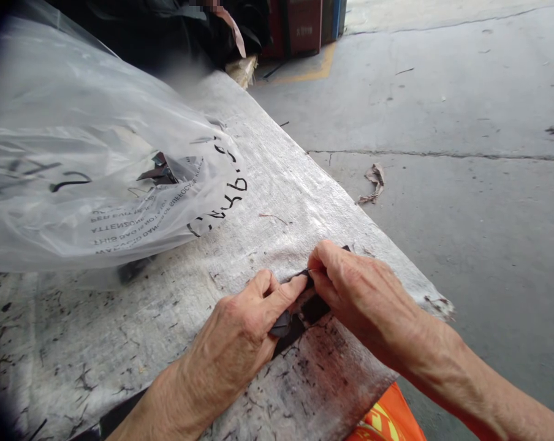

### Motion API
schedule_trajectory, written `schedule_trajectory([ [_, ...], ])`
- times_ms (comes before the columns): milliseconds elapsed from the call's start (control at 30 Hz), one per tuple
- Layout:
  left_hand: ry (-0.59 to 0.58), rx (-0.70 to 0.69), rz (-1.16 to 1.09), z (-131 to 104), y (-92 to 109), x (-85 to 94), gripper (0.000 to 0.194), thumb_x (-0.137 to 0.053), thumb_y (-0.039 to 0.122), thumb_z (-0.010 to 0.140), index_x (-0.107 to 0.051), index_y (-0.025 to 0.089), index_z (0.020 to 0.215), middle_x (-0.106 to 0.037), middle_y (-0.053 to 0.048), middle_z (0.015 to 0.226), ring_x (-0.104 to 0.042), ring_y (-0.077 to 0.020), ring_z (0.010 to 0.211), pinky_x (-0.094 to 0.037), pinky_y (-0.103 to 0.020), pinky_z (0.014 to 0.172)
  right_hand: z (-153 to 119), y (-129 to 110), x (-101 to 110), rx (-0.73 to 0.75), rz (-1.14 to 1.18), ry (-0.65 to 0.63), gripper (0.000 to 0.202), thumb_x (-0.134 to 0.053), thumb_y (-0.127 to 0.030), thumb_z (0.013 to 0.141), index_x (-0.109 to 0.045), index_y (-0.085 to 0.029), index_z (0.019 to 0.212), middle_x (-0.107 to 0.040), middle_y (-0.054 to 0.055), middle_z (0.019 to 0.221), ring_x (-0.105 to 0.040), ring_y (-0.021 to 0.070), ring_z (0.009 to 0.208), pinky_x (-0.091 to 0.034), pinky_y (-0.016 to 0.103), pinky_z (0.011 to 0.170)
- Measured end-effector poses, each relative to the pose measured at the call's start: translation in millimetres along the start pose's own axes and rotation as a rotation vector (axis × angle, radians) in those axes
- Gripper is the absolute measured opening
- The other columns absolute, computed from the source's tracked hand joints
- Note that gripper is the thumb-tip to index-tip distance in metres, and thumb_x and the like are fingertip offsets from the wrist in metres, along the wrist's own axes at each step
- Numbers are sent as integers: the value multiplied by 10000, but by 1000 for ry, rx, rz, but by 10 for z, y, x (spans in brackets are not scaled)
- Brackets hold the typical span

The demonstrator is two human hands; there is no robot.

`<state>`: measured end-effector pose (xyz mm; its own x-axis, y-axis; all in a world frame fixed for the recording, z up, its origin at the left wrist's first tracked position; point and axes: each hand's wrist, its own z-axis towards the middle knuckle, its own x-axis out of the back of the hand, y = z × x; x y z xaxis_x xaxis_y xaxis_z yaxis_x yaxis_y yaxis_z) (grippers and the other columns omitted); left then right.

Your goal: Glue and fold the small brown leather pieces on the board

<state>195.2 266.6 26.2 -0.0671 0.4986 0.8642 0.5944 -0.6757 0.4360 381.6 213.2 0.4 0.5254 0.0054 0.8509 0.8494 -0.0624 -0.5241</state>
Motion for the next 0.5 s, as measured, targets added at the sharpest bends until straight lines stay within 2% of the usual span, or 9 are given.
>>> schedule_trajectory([
  [133, -23, 1, 105, 15, 28, 6, 497, -380, 87, 933, -400, 275, 1393, -531, -22, 969, -666, -178, 710, -623, -359, 599, 18, -19, 6, 77, -51, 34, 125, -422, -216, 902, -458, -236, 784, -513, -60, 548, -468, 110, 448, -295, 240, 462],
  [300, -54, 2, 246, 29, 66, -13, 539, -362, 56, 921, -357, 243, 1427, -511, -32, 966, -653, -172, 622, -617, -363, 537, 35, -33, -32, 173, -124, 73, 186, -440, -177, 899, -419, -238, 725, -461, -61, 555, -437, 108, 444, -293, 250, 460],
  [433, -94, 8, 266, 27, 79, -8, 567, -383, 27, 905, -346, 215, 1439, -521, -49, 1002, -677, -185, 674, -626, -366, 564, 2, 4, -3, 173, -132, 279, 93, -463, -159, 918, -541, -201, 891, -582, -9, 673, -559, 144, 540, -399, 273, 520],
  [500, -97, 5, 275, 25, 81, -5, 576, -395, 15, 898, -346, 204, 1440, -525, -60, 1026, -686, -192, 708, -630, -369, 582, -60, 39, 26, 169, -101, 371, 125, -478, -135, 925, -569, -170, 1004, -632, 33, 782, -604, 148, 623, -453, 273, 598],
])
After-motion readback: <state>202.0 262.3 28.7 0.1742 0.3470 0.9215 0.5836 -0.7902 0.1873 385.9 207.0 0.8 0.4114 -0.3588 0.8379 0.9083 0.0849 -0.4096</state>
